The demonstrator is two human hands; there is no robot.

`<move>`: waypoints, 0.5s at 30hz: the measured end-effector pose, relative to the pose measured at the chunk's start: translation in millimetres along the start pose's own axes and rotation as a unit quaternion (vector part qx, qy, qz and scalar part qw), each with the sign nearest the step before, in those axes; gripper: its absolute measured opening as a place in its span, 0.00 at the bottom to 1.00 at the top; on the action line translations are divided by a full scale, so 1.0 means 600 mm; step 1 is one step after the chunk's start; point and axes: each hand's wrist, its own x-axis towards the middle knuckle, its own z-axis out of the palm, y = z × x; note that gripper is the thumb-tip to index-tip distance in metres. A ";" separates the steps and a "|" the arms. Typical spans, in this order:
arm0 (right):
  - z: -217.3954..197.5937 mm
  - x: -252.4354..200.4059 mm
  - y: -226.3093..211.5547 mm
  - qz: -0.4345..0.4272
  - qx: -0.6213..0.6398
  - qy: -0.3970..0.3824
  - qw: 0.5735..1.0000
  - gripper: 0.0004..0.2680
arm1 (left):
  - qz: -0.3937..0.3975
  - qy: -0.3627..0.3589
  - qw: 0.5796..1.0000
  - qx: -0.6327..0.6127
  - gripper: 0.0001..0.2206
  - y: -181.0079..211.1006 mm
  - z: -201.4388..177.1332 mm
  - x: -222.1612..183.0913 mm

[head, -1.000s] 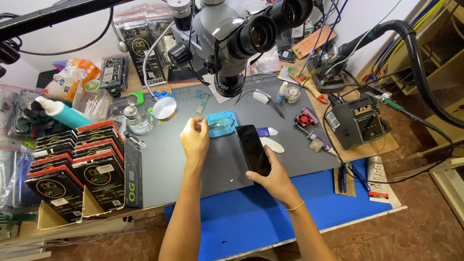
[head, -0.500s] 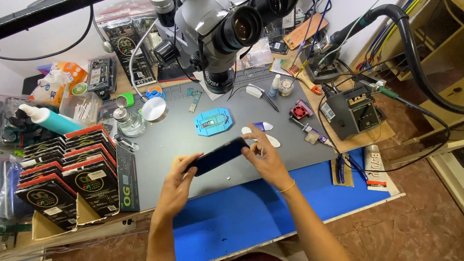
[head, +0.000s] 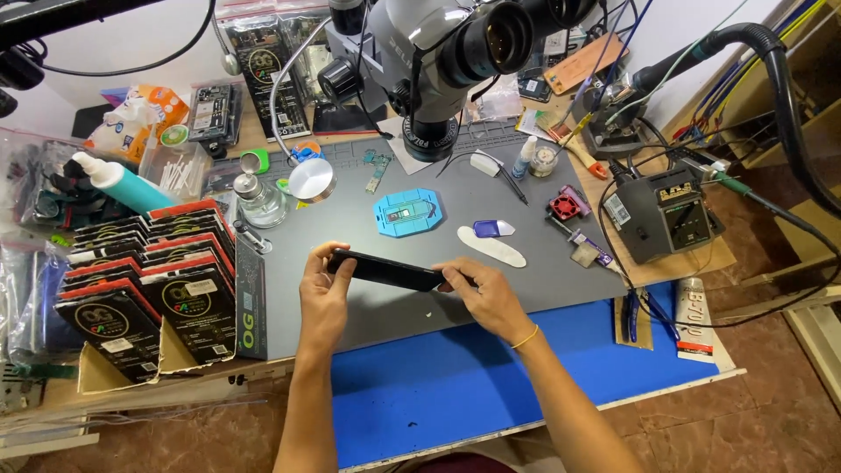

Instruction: Disassembling a smartphone by prying open the casing and inspecting internal components.

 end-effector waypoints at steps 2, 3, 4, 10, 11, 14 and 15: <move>-0.014 0.012 0.000 -0.027 -0.031 -0.021 0.999 0.07 | 0.004 -0.007 1.000 0.008 0.08 0.004 0.004 0.002; -0.020 0.020 -0.001 -0.055 -0.061 -0.042 0.996 0.07 | 0.010 -0.015 1.000 0.017 0.08 0.007 0.005 0.004; -0.022 0.025 0.002 -0.055 -0.061 -0.043 0.996 0.07 | 0.010 -0.015 1.000 0.017 0.08 0.017 0.008 0.003; -0.031 0.048 0.019 -0.074 -0.127 -0.096 0.984 0.04 | 0.049 -0.025 0.995 0.084 0.09 0.039 0.021 0.006; -0.033 0.049 0.017 -0.069 -0.134 -0.099 0.984 0.05 | 0.052 -0.026 0.994 0.090 0.09 0.040 0.023 0.005; -0.033 0.050 0.015 -0.065 -0.142 -0.101 0.983 0.05 | 0.054 -0.030 0.993 0.099 0.10 0.042 0.026 0.004; -0.033 0.051 0.015 -0.065 -0.144 -0.100 0.982 0.05 | 0.054 -0.032 0.993 0.102 0.10 0.043 0.027 0.004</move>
